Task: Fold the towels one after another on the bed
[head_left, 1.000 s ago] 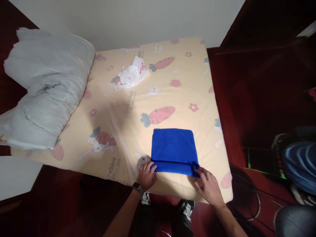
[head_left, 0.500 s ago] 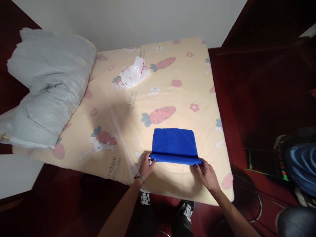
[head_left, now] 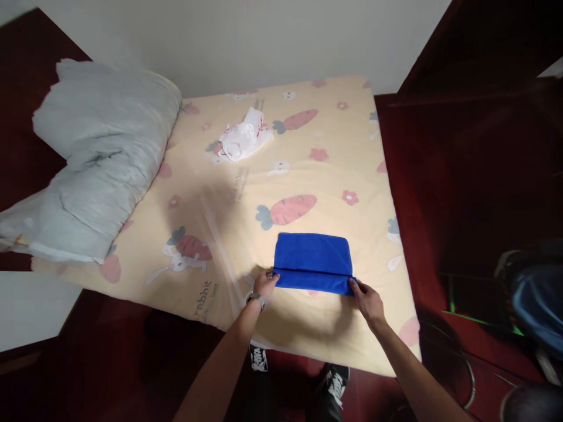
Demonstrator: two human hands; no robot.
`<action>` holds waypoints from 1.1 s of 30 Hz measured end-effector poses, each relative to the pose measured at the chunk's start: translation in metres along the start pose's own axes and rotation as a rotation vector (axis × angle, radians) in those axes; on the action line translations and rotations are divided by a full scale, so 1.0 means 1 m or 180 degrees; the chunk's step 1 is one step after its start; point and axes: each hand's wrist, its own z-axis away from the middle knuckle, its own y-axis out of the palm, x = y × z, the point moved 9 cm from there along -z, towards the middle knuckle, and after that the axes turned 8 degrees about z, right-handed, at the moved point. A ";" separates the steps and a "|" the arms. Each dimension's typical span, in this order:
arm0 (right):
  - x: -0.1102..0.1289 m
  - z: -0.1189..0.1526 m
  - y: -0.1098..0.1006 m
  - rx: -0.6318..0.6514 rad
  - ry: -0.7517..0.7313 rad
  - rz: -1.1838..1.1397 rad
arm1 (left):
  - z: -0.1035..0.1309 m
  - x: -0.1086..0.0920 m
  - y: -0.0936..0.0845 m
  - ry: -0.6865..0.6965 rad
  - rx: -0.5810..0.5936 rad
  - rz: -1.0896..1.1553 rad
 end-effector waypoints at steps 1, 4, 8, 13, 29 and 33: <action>-0.002 0.002 0.000 -0.0001 0.0030 -0.0060 | 0.001 0.001 0.000 -0.0011 0.0007 0.0107; -0.009 0.013 -0.001 -0.0108 0.0088 -0.0291 | 0.005 0.007 0.001 -0.0097 -0.0056 0.0304; -0.014 0.019 0.000 -0.0333 0.0130 -0.0624 | 0.007 0.019 0.005 -0.0275 -0.0279 0.0333; -0.014 0.015 -0.001 -0.0397 -0.0019 -0.0870 | 0.006 0.026 0.006 -0.0308 -0.0338 0.0211; -0.034 0.097 -0.009 -0.0045 -0.1867 0.0329 | 0.111 0.014 0.018 0.1960 0.0808 -0.1550; -0.031 0.085 -0.008 -0.0004 -0.1873 0.0313 | 0.092 0.018 0.009 0.1640 0.0801 -0.0989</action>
